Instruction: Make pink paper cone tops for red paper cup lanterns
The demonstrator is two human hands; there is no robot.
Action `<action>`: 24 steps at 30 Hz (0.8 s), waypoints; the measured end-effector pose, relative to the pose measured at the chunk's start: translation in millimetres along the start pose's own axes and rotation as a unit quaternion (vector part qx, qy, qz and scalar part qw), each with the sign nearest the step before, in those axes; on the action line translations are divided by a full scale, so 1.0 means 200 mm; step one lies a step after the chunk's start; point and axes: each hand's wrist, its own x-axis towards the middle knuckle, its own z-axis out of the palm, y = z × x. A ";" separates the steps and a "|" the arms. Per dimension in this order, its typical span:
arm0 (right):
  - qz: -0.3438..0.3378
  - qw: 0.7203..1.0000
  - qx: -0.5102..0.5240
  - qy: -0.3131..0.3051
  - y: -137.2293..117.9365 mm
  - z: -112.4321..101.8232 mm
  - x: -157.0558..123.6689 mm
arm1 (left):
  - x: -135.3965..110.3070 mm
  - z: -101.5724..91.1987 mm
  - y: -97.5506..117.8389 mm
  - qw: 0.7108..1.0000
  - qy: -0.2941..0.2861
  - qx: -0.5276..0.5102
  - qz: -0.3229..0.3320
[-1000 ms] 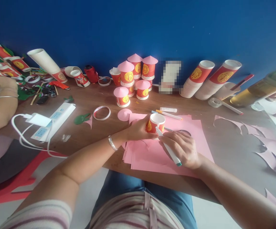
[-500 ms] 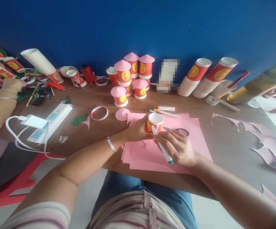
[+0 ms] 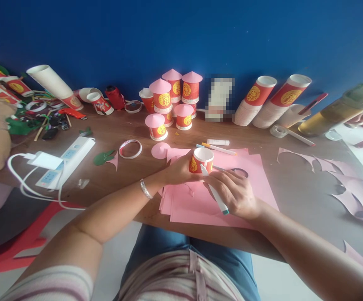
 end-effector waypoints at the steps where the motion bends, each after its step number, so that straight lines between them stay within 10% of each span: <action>1: 0.002 1.000 -0.001 0.000 0.00 0.00 0.00 | 0.00 0.00 0.00 1.000 -0.001 -0.004 -0.001; 24: 0.028 0.999 0.042 -0.003 0.03 -0.01 -0.03 | 0.00 -0.02 0.06 0.998 -0.016 -0.051 -0.019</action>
